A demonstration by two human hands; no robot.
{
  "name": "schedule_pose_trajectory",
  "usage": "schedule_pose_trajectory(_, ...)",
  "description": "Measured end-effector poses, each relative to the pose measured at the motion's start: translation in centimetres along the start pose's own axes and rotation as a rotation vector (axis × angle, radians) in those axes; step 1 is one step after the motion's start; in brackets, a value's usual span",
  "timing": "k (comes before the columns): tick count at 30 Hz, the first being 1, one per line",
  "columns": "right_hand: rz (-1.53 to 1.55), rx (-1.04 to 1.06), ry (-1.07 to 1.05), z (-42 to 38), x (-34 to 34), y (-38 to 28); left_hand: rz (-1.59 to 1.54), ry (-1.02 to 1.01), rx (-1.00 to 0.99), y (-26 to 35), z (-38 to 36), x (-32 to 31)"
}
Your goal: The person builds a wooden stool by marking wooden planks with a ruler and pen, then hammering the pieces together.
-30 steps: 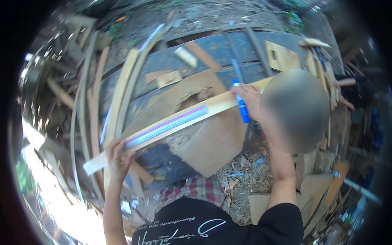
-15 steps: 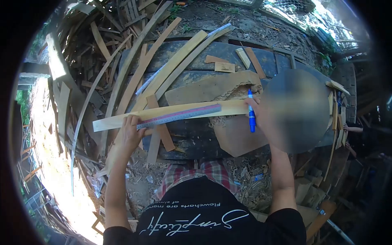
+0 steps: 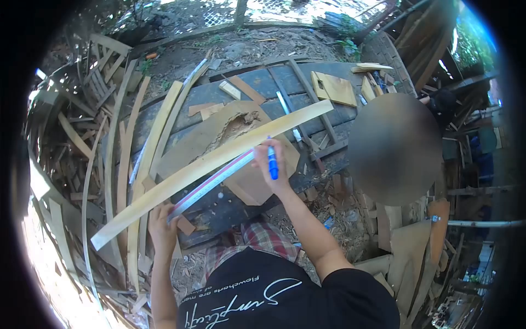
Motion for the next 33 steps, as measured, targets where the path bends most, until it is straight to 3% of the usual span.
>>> schedule_pose_trajectory(3,0.01,0.082,0.11,1.6,3.1,0.6,0.019,-0.015,-0.094,2.8,1.9,-2.8)
schedule_pose_trajectory(9,0.102,0.013,0.256,7.7,9.5,5.8,0.031,0.092,-0.116,5.0,6.9,-7.2)
schedule_pose_trajectory(17,0.03,0.075,0.172,11.7,10.9,6.4,0.006,0.209,-0.079,5.8,9.4,-9.0)
schedule_pose_trajectory(21,0.043,0.03,0.141,12.5,11.4,7.2,-0.087,0.194,0.055,5.2,9.5,-9.7)
schedule_pose_trajectory(23,0.041,0.024,0.129,12.9,11.3,7.6,-0.292,0.187,0.249,3.7,9.1,-10.0)
schedule_pose_trajectory(33,-0.019,0.021,0.158,12.9,11.3,7.1,-0.647,0.131,0.344,1.3,8.0,-11.4)
Point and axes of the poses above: each hand's wrist, its own z-axis towards the middle knuckle, its own x-axis out of the back of the hand, y = z × x, the point moved 10 cm from there along z, towards the middle knuckle, and after that the axes turned 6 degrees about -z, right-handed, at the moved point
